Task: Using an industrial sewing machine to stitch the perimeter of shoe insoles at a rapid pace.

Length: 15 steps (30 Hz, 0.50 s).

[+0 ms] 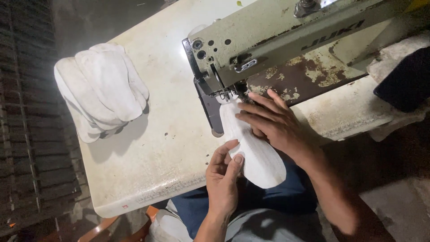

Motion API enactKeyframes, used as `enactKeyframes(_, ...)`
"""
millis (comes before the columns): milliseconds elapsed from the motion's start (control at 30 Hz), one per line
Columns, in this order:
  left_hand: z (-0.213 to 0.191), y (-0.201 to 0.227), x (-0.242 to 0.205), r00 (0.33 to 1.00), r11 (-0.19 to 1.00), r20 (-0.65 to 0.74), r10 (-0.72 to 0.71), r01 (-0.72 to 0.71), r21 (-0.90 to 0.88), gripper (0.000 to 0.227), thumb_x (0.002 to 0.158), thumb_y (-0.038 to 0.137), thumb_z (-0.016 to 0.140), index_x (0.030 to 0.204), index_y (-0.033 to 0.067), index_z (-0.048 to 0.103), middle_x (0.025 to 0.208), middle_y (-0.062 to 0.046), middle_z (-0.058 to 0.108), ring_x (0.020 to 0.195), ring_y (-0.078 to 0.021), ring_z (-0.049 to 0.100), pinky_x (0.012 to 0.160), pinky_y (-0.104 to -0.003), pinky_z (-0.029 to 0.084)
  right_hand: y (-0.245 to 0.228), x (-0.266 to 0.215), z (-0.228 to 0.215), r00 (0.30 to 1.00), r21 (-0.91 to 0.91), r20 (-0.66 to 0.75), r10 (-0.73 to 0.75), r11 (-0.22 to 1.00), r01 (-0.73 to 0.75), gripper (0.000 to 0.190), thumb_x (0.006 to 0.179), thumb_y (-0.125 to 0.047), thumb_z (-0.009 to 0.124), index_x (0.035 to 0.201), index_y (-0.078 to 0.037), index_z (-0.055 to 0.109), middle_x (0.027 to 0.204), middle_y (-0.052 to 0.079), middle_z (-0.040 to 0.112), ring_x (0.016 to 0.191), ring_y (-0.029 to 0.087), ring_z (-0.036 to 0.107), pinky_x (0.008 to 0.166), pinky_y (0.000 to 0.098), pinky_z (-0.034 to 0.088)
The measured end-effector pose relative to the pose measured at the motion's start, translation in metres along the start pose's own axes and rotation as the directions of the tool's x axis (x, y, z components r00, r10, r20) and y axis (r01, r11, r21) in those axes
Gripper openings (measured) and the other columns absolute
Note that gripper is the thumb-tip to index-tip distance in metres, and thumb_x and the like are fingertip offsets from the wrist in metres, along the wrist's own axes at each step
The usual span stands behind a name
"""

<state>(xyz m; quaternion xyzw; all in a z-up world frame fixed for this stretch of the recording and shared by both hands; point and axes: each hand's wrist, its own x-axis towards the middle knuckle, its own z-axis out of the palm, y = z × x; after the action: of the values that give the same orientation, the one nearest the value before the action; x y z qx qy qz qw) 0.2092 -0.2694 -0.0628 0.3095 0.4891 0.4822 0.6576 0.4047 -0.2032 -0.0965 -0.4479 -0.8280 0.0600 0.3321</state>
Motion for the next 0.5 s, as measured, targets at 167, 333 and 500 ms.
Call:
enactKeyframes(167, -0.004, 0.008, 0.009, 0.999, 1.000, 0.035, -0.006, 0.006, 0.013, 0.035, 0.094, 0.014, 0.072, 0.127, 0.0027, 0.067, 0.080, 0.001, 0.062, 0.067, -0.0086, 0.048, 0.063, -0.025, 0.040, -0.014, 0.003, -0.028, 0.991, 0.160, 0.135, -0.009, 0.987, -0.013, 0.046, 0.097, -0.003, 0.056, 0.142, -0.012, 0.060, 0.155, 0.007, 0.055, 0.150, 0.032, 0.042, 0.129, 0.0624, 0.023)
enactKeyframes(333, -0.002, 0.059, 0.025, 0.987, 0.850, 0.043, -0.157, 0.113, 0.514, 0.047, 0.097, 0.023, 0.059, 0.143, 0.0137, 0.054, 0.114, -0.015, 0.072, 0.084, -0.0198, 0.073, 0.065, -0.030, 0.061, -0.011, -0.004, -0.015, 0.996, 0.160, 0.079, -0.034, 0.987, 0.021, 0.032, 0.104, -0.012, 0.049, 0.128, -0.013, 0.071, 0.147, 0.006, 0.063, 0.142, 0.034, 0.052, 0.123, 0.0601, 0.030)
enactKeyframes(500, -0.015, 0.097, 0.095, 0.985, 0.484, -0.005, 0.173, -0.081, 0.871, 0.030, 0.100, 0.031, 0.054, 0.114, 0.0105, 0.072, 0.091, -0.005, 0.078, 0.079, -0.0145, 0.072, 0.070, -0.029, 0.056, -0.011, -0.008, -0.014, 0.997, 0.152, 0.073, -0.007, 0.988, -0.004, 0.038, 0.095, 0.005, 0.057, 0.126, -0.011, 0.072, 0.143, 0.011, 0.065, 0.140, 0.034, 0.052, 0.125, 0.0594, 0.030)
